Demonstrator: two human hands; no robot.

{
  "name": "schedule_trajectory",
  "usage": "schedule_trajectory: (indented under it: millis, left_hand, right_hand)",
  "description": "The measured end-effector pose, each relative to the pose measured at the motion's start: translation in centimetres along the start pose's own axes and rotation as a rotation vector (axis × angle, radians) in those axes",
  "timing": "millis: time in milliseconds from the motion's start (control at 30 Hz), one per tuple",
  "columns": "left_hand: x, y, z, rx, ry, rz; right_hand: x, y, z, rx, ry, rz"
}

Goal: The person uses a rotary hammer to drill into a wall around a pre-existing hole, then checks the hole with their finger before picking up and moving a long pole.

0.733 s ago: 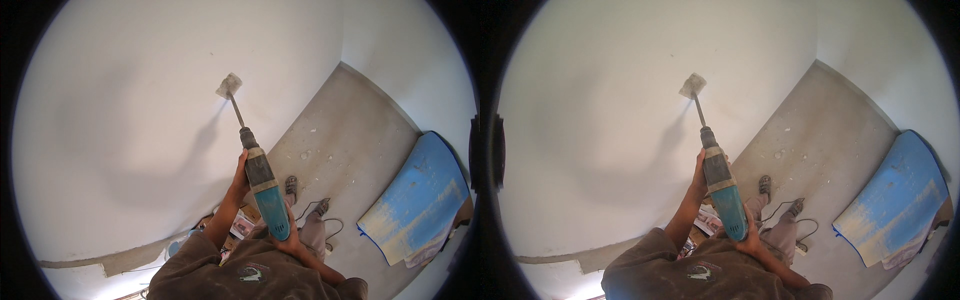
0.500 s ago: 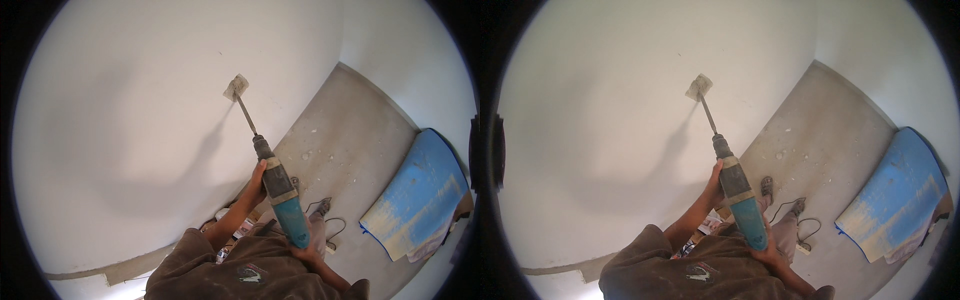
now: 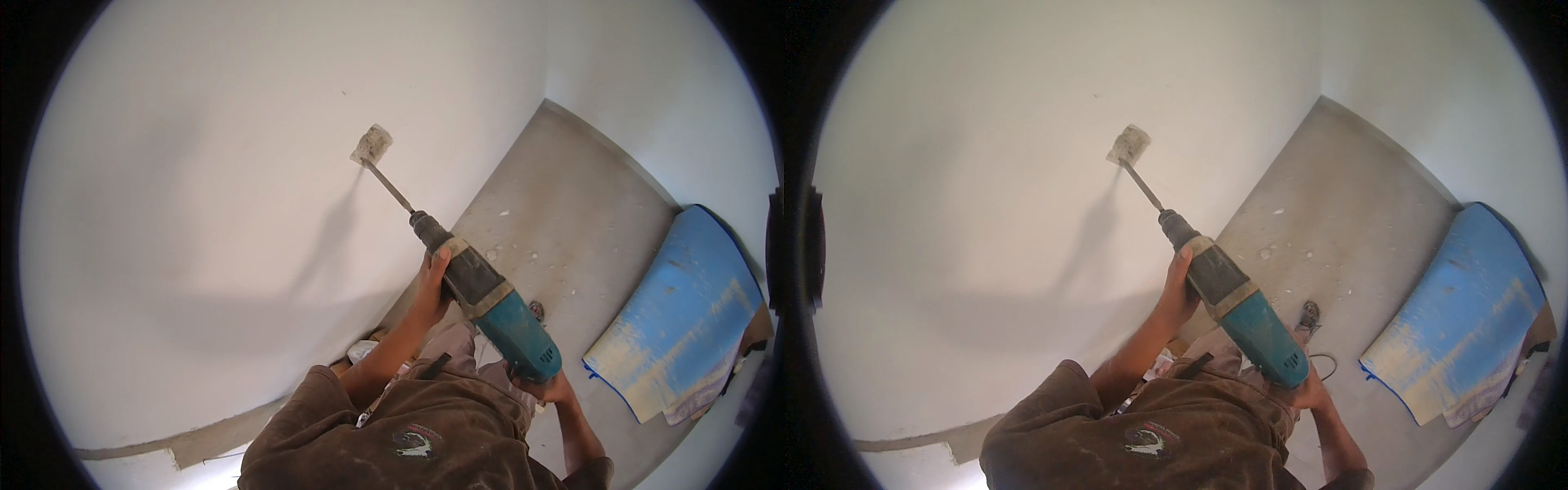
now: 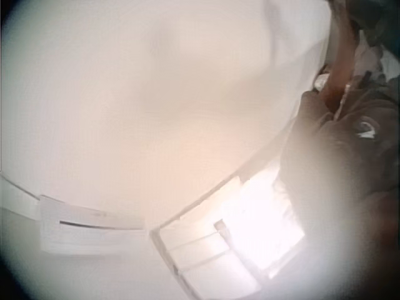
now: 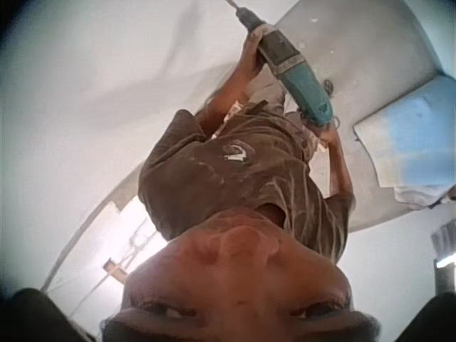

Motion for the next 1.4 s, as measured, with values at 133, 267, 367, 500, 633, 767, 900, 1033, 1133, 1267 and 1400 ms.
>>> schedule_trajectory:
  millis: [133, 267, 367, 500, 633, 767, 900, 1033, 1133, 1267, 1400]
  left_hand:
    - [0.5, -2.2, 1.6, -0.161, -0.017, 0.012]
    - [1.5, -6.4, 2.5, -0.313, -0.062, -0.011]
    - [1.5, -6.7, 5.2, -0.28, -0.091, 0.066]
    - [0.6, -6.8, 5.8, -0.404, -0.092, 0.069]
    - [0.6, -6.9, 3.9, -0.431, -0.099, 0.018]
    - [1.1, -3.8, 2.3, -0.304, -0.058, -0.02]
    - [1.2, -0.4, 0.0, -0.209, 0.01, -0.04]
    - [1.4, 3.6, -1.1, -0.092, 0.039, 0.023]
    - [1.2, 4.8, -1.4, 0.018, 0.064, 0.036]
    - [1.4, 6.3, -1.1, 0.118, 0.019, -0.094]
    - [0.9, 6.8, -1.8, 0.121, 0.01, -0.158]
  right_hand:
    - [3.4, 4.6, 2.4, 0.138, -0.091, -0.069]
    - [6.5, 10.6, 4.3, 0.187, -0.153, -0.074]
    - [6.8, 13.1, 7.0, 0.176, -0.142, -0.091]
    - [6.2, 12.9, 8.0, 0.154, -0.164, -0.102]
    - [5.0, 11.7, 5.3, 0.196, -0.236, -0.121]
    - [-0.9, 8.5, 1.1, 0.164, -0.068, -0.203]
    - [0.8, 2.7, 1.6, 0.156, 0.004, -0.224]
    - [0.3, -0.8, 1.1, 0.143, 0.114, -0.29]
    - [-1.7, -2.9, 0.6, 0.132, 0.102, -0.267]
    - [-5.6, -5.6, 0.6, 0.15, 0.152, -0.316]
    - [-6.3, -7.8, 0.4, 0.136, 0.23, -0.39]
Point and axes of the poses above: each hand's wrist, its own z-axis towards the middle knuckle, its own y-axis out of the back of the hand, x = y × z, the point moved 1 cm from there along z, towards the middle knuckle, and after that the axes turned 8 degrees about y, right-handed, at the moved point
